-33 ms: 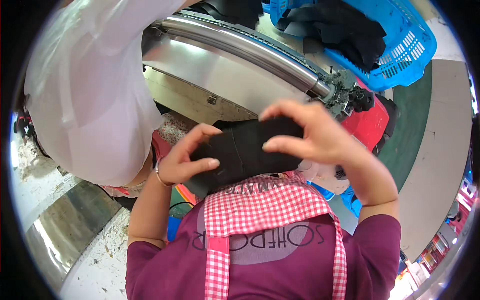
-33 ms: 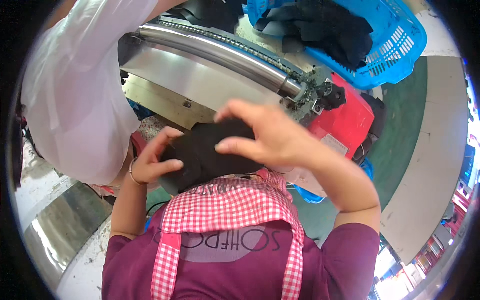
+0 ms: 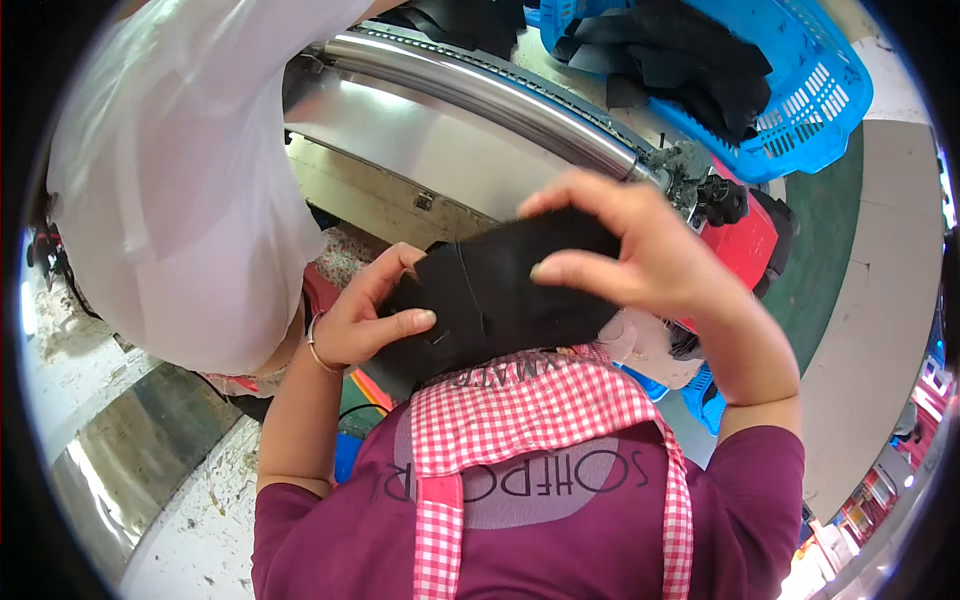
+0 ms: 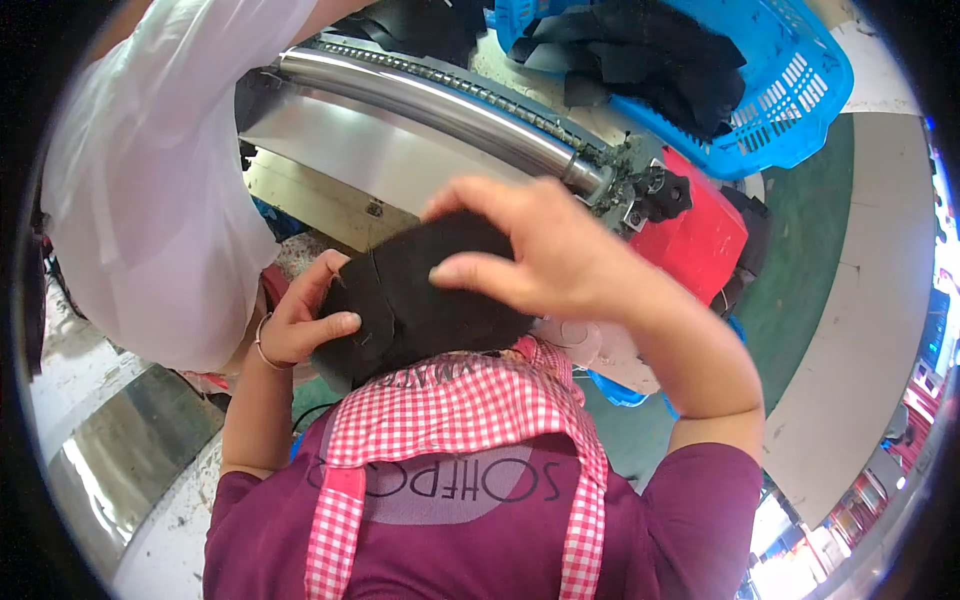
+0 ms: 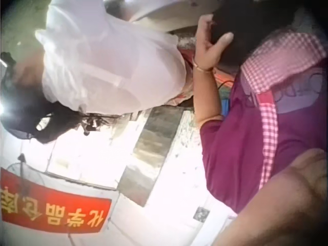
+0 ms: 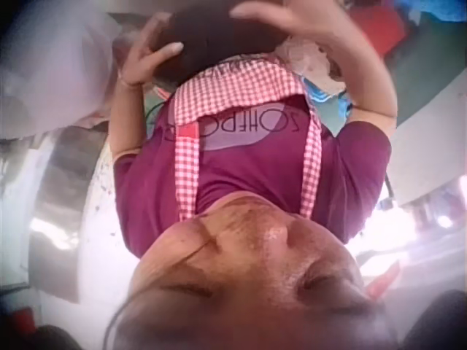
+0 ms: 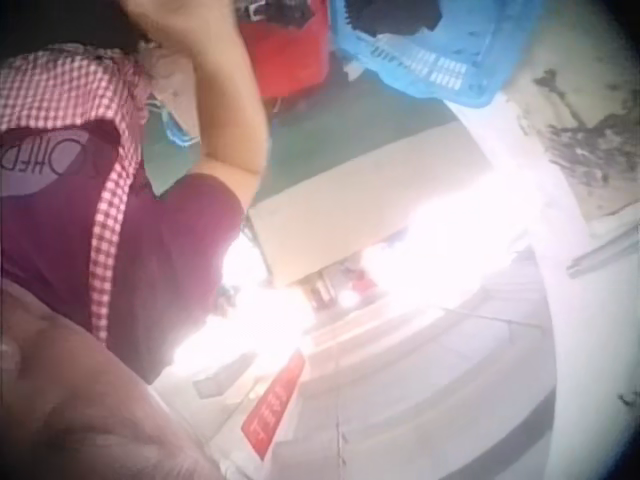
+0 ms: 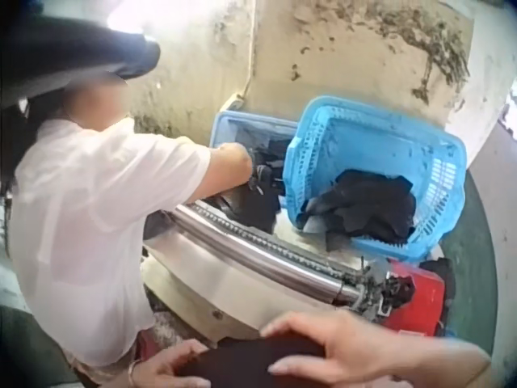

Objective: The person handles and arranges black shoe components in blue bins and feeds the pieces into an industrial processing machine with another worker.

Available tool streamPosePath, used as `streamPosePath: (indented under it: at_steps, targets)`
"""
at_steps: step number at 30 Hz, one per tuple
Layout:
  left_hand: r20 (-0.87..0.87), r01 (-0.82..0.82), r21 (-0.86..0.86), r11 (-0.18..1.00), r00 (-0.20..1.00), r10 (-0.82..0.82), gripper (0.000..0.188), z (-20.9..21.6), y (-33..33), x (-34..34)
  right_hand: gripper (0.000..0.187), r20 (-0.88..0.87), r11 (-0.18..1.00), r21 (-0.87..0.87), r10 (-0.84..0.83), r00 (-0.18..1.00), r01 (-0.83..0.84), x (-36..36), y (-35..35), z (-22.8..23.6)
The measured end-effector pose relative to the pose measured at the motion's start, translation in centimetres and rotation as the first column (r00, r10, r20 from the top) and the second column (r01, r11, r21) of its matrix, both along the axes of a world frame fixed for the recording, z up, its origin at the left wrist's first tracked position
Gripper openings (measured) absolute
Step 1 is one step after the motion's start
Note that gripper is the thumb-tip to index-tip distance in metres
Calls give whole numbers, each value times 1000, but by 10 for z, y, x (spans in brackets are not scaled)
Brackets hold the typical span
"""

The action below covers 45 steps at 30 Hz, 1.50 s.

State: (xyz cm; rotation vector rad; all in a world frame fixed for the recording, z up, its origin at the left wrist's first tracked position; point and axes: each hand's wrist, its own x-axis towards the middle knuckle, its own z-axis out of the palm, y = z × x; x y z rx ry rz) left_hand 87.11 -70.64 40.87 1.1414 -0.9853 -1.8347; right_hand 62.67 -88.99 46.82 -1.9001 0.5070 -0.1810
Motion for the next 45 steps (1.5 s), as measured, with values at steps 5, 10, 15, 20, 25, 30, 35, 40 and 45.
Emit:
streamPosePath:
  at_steps: [5,10,15,20,25,30,35,40,45]
  targets:
    - [-210,35,147,988,978,-3,46,-19,9,-3,31,-72,956,-135,254,965,-262,16,-30,6]
    - [-142,-121,199,972,978,151,60,-21,9,8,34,-82,948,-274,147,986,-164,33,-98,24]
    - [-60,-38,272,962,997,56,58,-21,-13,15,32,-272,909,-234,280,921,-345,40,-184,-34]
    - [-12,-105,338,935,993,116,45,-28,-42,21,31,-449,871,-158,356,820,-465,52,-189,-102]
    - [24,-29,115,993,999,26,55,-5,-51,31,32,-405,956,-70,234,884,-285,29,-198,-103]
    - [-40,149,-37,988,988,-151,70,-7,-18,31,42,-145,973,-200,-143,979,113,5,-239,-53]
    - [-69,26,156,987,998,-15,42,-8,-31,26,48,-169,902,-389,-271,948,188,8,-228,29]
    - [93,12,208,978,995,-32,27,-30,-44,33,34,-114,353,-934,-132,985,-61,20,-241,-30]
    - [211,-5,242,970,976,-47,17,-27,-59,38,31,-288,391,-886,-47,956,-248,33,-193,-66]
